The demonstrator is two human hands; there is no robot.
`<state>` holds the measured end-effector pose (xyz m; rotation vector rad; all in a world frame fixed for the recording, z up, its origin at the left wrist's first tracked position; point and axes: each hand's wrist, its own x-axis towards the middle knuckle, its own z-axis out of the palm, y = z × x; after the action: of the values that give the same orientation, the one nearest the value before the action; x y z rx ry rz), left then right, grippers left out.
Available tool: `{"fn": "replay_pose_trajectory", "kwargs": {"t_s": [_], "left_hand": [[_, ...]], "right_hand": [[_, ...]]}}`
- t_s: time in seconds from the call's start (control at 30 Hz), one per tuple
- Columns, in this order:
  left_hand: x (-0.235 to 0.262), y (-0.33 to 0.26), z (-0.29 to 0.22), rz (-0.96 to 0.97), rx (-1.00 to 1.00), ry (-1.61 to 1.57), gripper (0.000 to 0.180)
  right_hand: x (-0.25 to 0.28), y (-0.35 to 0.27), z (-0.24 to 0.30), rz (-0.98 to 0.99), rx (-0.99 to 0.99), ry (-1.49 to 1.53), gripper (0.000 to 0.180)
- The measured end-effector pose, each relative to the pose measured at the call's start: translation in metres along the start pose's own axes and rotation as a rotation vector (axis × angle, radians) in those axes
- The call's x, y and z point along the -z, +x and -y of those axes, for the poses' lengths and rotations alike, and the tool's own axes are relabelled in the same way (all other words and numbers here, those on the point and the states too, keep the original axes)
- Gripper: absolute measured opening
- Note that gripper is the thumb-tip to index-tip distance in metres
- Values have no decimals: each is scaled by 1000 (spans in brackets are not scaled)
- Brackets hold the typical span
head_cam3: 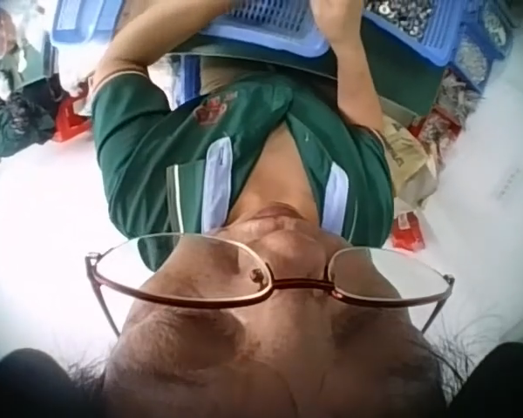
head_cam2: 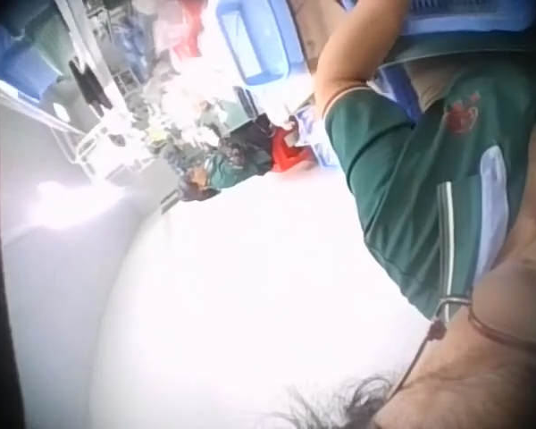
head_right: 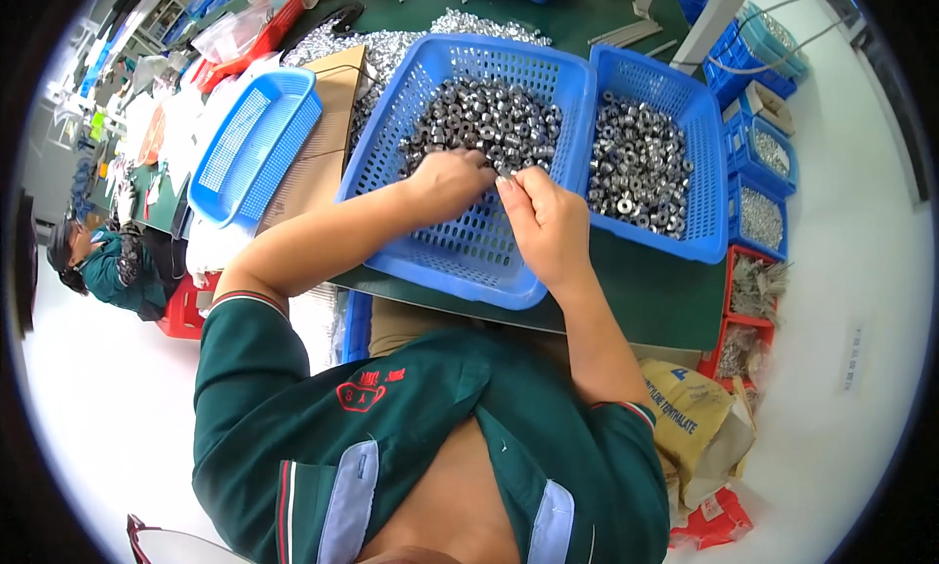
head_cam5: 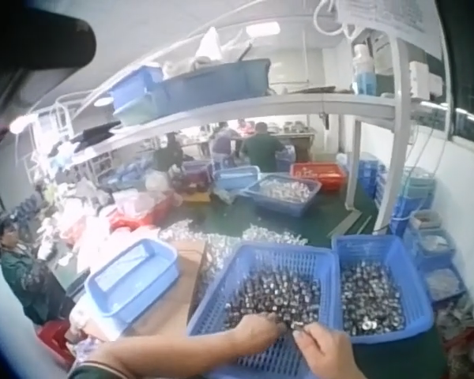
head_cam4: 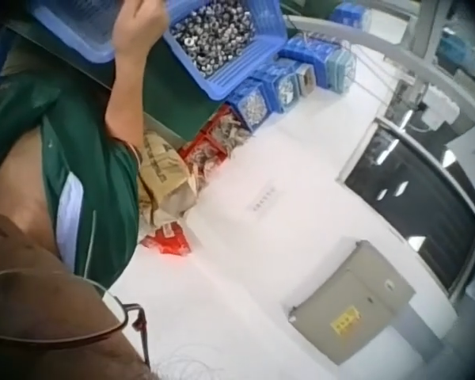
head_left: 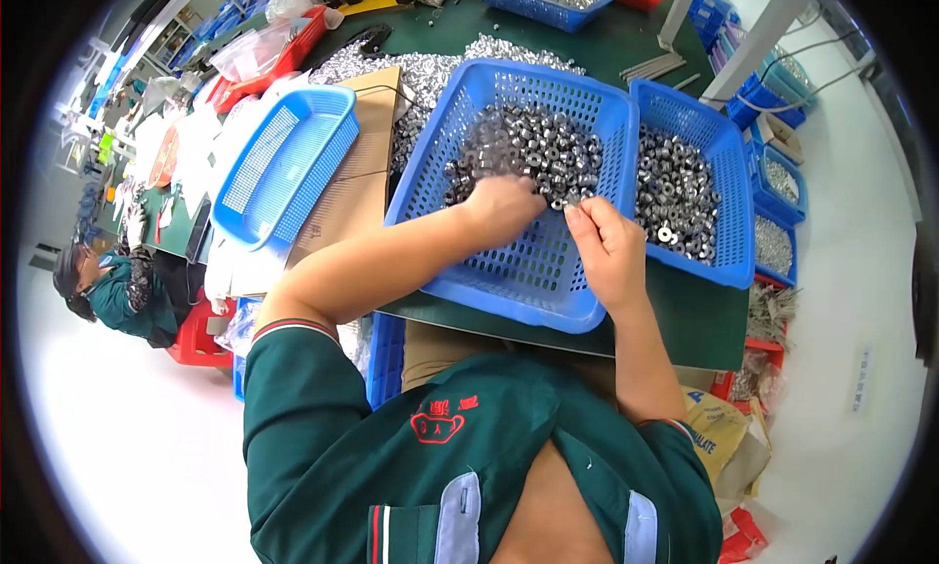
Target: Sorting and inspecting small metal washers and rings from one blue basket to another.
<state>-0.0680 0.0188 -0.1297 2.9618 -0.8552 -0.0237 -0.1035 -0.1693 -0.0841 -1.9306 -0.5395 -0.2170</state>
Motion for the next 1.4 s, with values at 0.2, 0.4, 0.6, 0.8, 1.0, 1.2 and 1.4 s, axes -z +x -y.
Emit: {"fn": "replay_pose_trajectory", "kwargs": {"t_s": [0.2,0.4,0.6,0.8,1.0,1.2,1.4], "left_hand": [[2,0,-9,0,-18,-8,17],[4,1,-8,-4,-7,63,17],[3,2,-8,96,-75,11,14],[-2,3,-3,65,-75,-289,18],[40,10,11,172,271,-1114,25],[49,4,22,223,364,-1955,13],[56,1,15,186,281,-1942,14]], "right_hand": [[-1,-3,1,21,-6,0,18],[-1,-2,0,14,3,-4,18],[0,0,-2,2,34,-42,19],[0,2,-3,0,20,-33,20],[0,1,-4,-13,21,-5,20],[0,1,0,-1,-17,-23,20],[-4,1,-4,37,-15,-78,18]]}}
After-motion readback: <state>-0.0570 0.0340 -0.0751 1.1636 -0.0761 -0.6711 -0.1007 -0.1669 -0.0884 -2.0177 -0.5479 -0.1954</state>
